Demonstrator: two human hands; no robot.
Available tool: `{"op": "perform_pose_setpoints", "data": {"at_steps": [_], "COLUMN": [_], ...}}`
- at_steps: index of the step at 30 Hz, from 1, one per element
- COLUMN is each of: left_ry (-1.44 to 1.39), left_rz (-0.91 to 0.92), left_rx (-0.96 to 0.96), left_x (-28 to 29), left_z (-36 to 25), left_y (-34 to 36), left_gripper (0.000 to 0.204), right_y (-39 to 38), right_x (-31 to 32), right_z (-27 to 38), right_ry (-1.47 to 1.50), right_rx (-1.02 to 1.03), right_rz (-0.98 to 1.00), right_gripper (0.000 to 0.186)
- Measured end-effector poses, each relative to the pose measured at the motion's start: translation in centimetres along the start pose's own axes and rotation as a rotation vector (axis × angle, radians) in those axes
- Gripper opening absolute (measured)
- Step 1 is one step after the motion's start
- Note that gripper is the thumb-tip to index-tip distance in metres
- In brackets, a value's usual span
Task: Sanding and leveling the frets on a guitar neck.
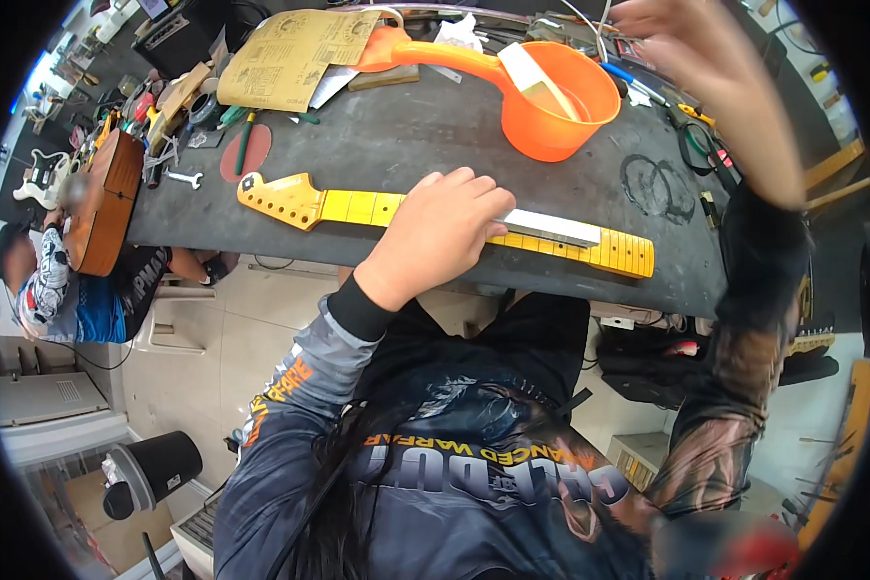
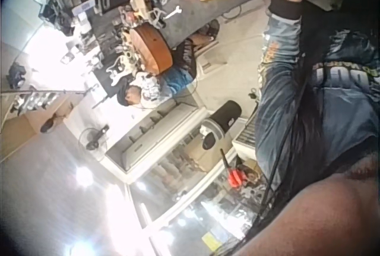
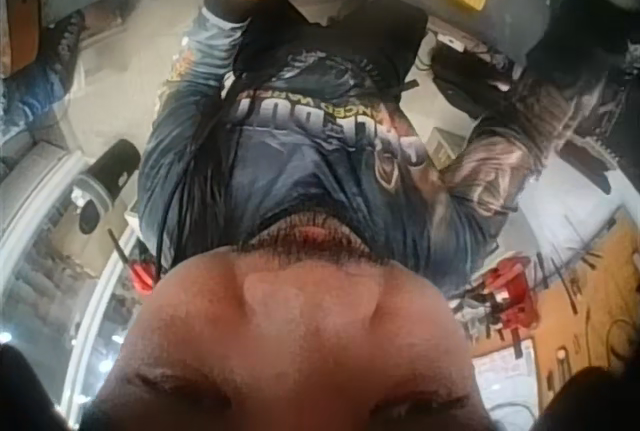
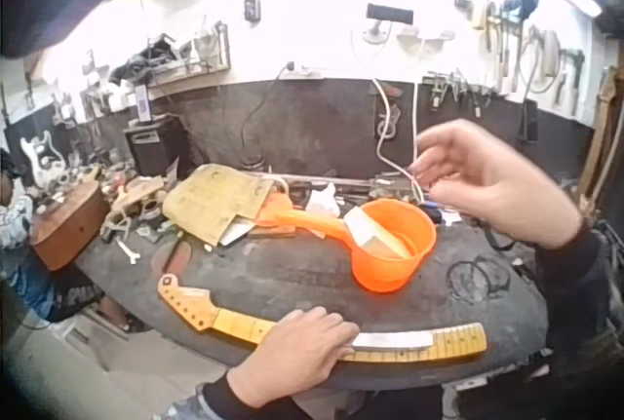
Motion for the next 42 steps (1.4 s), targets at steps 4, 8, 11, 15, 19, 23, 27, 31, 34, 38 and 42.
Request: {"op": "perform_pose_setpoints", "data": {"at_steps": [4, 8, 11, 15, 19, 23, 27, 31, 34, 38, 42], "left_ry": [0.016, -0.090, -0.139, -0.086, -0.037, -0.004, 0.007, 0.008, 0.023, 0.027, 0.057], "left_rz": [-0.038, -0.080, -0.077, -0.060, -0.026, 0.033, 0.053, 0.058, 0.052, 0.055, 0.113], "left_rx": [0.046, 0.135, 0.217, 0.259, 0.183, 0.126, 0.076, 0.037, 0.026, 0.031, 0.031], "left_x": [1.7, 4.9, 6.8, 7.1, 5.4, 2.7, 0.6, -0.5, -0.8, -0.9, -0.8], "left_z": [0.4, 1.7, 3.1, 4.1, 3.2, 2.0, 0.7, 0.1, -0.1, -0.1, -0.1], "left_y": [-0.6, -1.5, -2.4, -2.0, -0.8, -0.3, 0.4, 1.1, 1.4, 1.2, 1.2], "left_gripper": [0.024, 0.025, 0.025, 0.025, 0.024, 0.024, 0.024, 0.024, 0.024, 0.024, 0.029], "right_y": [0.8, 2.0, 2.2, 2.5, 2.4, 1.2, -0.4, -1.3, -1.7, -1.9, -2.2], "right_x": [-8.2, -10.7, -11.3, -11.6, -8.5, -4.5, -3.5, -3.6, -4.0, -4.2, -3.9], "right_z": [-11.4, -15.3, -16.1, -15.7, -14.4, -12.0, -10.2, -10.6, -11.3, -11.3, -10.4], "right_ry": [-0.158, -0.133, -0.205, -0.187, -0.079, 0.371, 0.294, 0.149, 0.215, 0.196, 0.184], "right_rx": [-0.100, -0.154, -0.135, -0.120, -0.108, -0.171, -0.185, -0.251, -0.237, -0.226, -0.243], "right_rz": [0.109, 0.258, 0.296, 0.286, 0.112, -0.188, -0.312, -0.317, -0.372, -0.396, -0.425], "right_gripper": [0.091, 0.097, 0.098, 0.091, 0.083, 0.098, 0.099, 0.095, 0.089, 0.085, 0.086]}}
Point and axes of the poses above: each hand's wrist, its own y-axis towards the middle knuckle, its own x-axis out of the back of the hand, z = x × y, the point moved 8 cm from there along y, towards the middle knuckle, and after that the axes turned 14 degrees about x, right-handed, at the moved point
